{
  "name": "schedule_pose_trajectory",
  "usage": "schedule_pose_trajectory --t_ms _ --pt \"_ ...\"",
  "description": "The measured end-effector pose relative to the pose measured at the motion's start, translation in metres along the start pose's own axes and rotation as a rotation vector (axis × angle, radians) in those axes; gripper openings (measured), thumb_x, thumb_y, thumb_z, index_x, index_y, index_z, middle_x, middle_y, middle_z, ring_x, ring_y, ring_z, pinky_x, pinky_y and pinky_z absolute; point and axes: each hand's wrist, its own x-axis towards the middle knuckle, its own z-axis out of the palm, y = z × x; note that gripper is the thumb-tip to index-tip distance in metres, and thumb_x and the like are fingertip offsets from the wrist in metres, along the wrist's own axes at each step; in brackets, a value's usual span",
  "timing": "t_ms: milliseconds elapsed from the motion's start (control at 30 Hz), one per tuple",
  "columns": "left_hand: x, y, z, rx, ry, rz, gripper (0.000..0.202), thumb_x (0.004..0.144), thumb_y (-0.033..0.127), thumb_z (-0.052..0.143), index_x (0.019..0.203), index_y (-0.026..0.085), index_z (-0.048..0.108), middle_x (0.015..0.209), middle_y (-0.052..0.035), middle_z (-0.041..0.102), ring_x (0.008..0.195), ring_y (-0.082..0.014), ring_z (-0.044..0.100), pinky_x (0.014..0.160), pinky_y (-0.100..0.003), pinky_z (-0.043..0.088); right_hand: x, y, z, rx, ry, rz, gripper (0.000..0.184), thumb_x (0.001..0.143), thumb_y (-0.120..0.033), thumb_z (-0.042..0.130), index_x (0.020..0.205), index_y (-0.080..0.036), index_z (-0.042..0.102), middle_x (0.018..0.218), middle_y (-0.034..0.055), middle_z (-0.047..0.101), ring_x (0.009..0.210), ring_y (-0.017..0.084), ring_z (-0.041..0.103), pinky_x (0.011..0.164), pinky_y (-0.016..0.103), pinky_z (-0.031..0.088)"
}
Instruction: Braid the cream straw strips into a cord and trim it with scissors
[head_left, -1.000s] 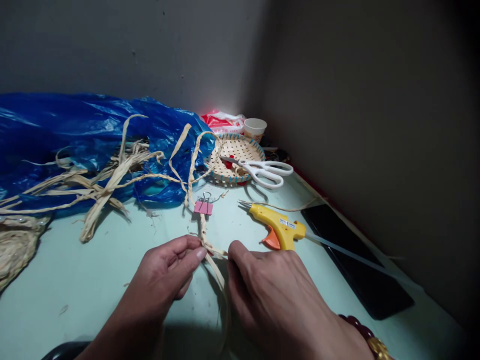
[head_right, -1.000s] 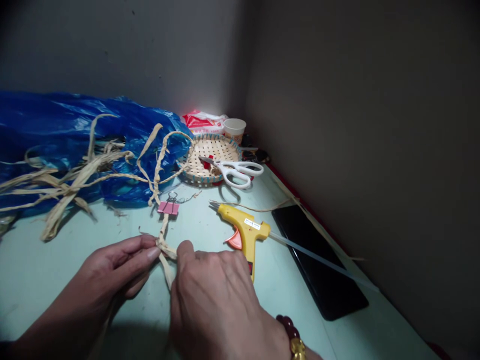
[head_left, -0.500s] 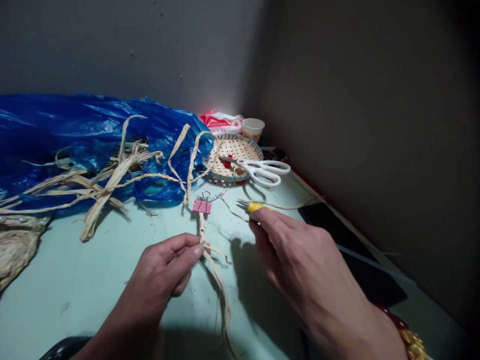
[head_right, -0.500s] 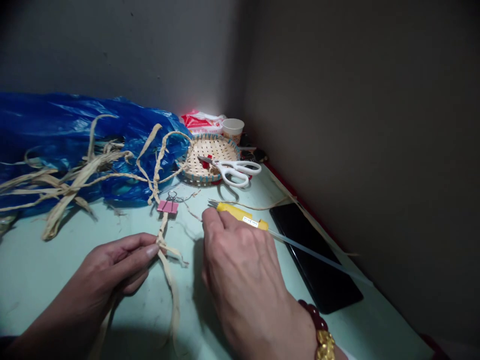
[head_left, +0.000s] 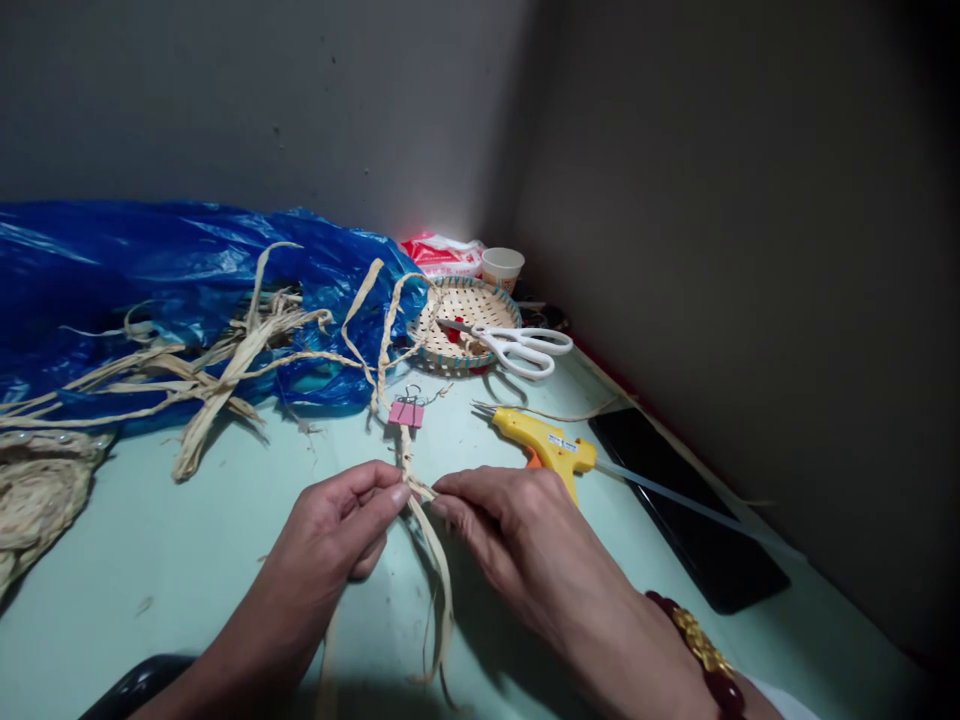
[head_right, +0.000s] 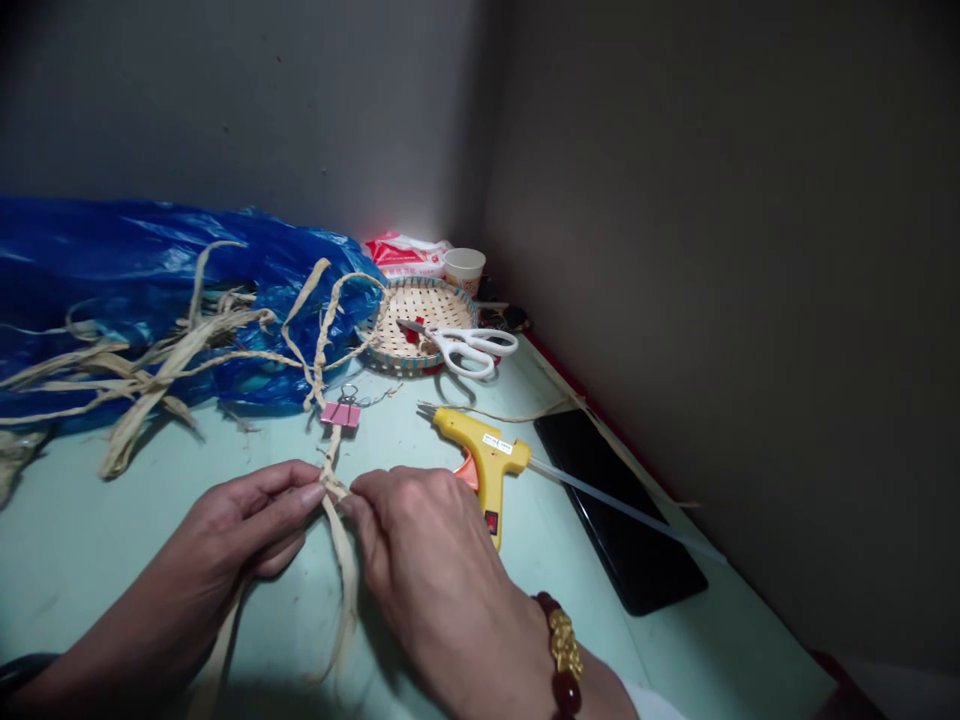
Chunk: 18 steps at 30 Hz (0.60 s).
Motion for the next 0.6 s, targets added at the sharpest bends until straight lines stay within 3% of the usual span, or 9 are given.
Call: schedule_pose_trajectory --t_ms 300,400,600 --pt "0.0 -0.0007 -0.0016 0.068 -0.015 -0.012 0.03 0.084 0.046 0.058 0.073 0.018 0.057 0.05 0.011 0.025 0.047 -0.0079 0.019 0.045 -0.022 0.015 0.0018 -0.0031 0.0064 -0.075 0.005 -0.032 0.03 0.097 -0.027 0.044 0.077 -0.018 0.064 0.074 0.0007 0.063 0.066 0.011 0.056 0.064 0.024 0.037" --pt "-0.0003 -0.0006 -0.0009 0.078 -0.016 -0.05 0.031 0.082 0.047 0.06 0.073 0.018 0.056 0.048 0.0115 0.027 0.045 -0.007 0.019 0.043 -0.021 0.013 -0.0004 -0.0017 0.0076 -0.062 0.032 -0.046 0.029 0.096 -0.025 0.044 0.078 -0.018 0.065 0.073 0.0004 0.062 0.065 0.011 0.054 0.063 0.024 0.037" --pt "-0.0002 0.0032 -0.0012 -0.114 -0.061 -0.117 0.029 0.079 0.043 0.067 0.089 0.018 0.056 0.05 0.0138 0.026 0.044 -0.0051 0.011 0.042 -0.021 0.007 0.0004 0.0005 0.008 0.005 0.037 -0.013 0.029 0.093 -0.022 0.048 0.066 -0.016 0.058 0.062 -0.0036 0.052 0.057 0.008 0.043 0.055 0.023 0.03"
